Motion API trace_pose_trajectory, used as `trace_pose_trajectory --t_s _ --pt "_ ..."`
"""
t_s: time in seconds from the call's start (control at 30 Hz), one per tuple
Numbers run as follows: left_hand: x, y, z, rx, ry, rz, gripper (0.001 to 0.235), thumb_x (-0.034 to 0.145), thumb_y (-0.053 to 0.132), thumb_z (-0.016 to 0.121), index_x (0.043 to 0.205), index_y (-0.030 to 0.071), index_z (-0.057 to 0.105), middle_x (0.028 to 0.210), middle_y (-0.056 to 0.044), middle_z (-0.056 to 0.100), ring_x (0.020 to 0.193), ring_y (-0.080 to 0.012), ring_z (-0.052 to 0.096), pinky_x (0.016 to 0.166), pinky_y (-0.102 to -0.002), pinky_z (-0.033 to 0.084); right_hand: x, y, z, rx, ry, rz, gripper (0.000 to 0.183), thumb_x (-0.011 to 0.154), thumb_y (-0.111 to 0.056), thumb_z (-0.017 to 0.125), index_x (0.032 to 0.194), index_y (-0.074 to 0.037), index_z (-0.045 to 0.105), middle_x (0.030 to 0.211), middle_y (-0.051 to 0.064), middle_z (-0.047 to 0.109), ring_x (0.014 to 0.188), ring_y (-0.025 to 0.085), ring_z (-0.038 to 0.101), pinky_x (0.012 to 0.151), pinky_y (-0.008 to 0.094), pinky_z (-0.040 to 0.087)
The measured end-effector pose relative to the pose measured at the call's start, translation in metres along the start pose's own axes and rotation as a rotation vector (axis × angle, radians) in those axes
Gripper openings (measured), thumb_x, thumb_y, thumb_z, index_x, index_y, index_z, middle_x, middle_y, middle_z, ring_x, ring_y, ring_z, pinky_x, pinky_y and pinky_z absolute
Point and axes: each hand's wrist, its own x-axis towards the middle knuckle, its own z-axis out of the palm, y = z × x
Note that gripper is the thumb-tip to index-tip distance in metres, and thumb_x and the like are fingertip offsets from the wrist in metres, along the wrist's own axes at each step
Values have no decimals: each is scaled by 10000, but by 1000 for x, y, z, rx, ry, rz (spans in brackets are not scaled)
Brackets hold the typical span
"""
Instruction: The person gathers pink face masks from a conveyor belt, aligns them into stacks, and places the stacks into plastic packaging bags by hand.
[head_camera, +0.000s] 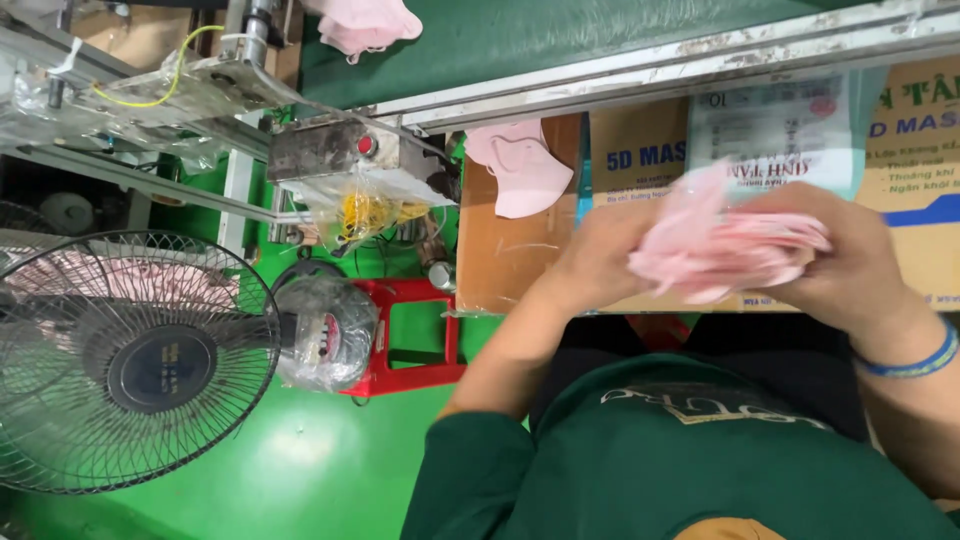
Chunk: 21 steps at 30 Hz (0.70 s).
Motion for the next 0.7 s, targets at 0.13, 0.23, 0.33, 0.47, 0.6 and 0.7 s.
trace_pose_trajectory --t_s 0.13,0.23,0.33,0.47,0.6,0.7 --pt "-33 -50 27 73 146 -192 708 804 341 942 1390 176 580 1302 -80 638 1178 -332 617 992 -403 501 11 32 25 165 -236 2 853 555 -227 907 1317 -16 586 1268 145 655 1146 225 652 974 362 523" --pt "-38 -50 26 166 20 -191 1036 588 309 972 1452 89 446 1472 -190 524 1500 -459 312 1184 -611 242 -9 91 64 -54 -417 273 796 665 -236 893 1378 -86 574 1149 121 738 1058 254 716 907 382 543" --pt "-38 -35 23 26 24 -246 1160 610 364 931 1580 128 341 1570 -141 487 1612 -385 170 1302 -620 98 -19 110 83 -33 -298 177 632 735 -236 860 1310 -101 634 1193 127 729 1105 276 712 962 380 545" --pt "-52 -65 43 50 54 -225 1086 684 417 906 1569 138 341 1589 -128 435 1638 -389 154 1321 -603 51 -13 86 89 -86 -198 7 795 696 -213 855 1432 -92 580 1251 166 642 1172 339 614 1019 407 495" --pt "-61 -71 59 8 2 -260 1055 716 425 868 1578 134 334 1648 -134 389 1645 -374 132 1328 -600 5 -6 86 80 -202 -177 -145 925 635 -230 860 1481 -60 527 1300 212 595 1211 387 556 1025 447 455" --pt "-59 -79 69 33 -14 -254 1006 771 452 841 1590 133 351 1673 -118 404 1661 -351 157 1339 -591 70 -15 96 74 -278 -239 -31 774 676 -230 867 1407 -136 630 1161 165 652 1127 341 610 960 408 488"
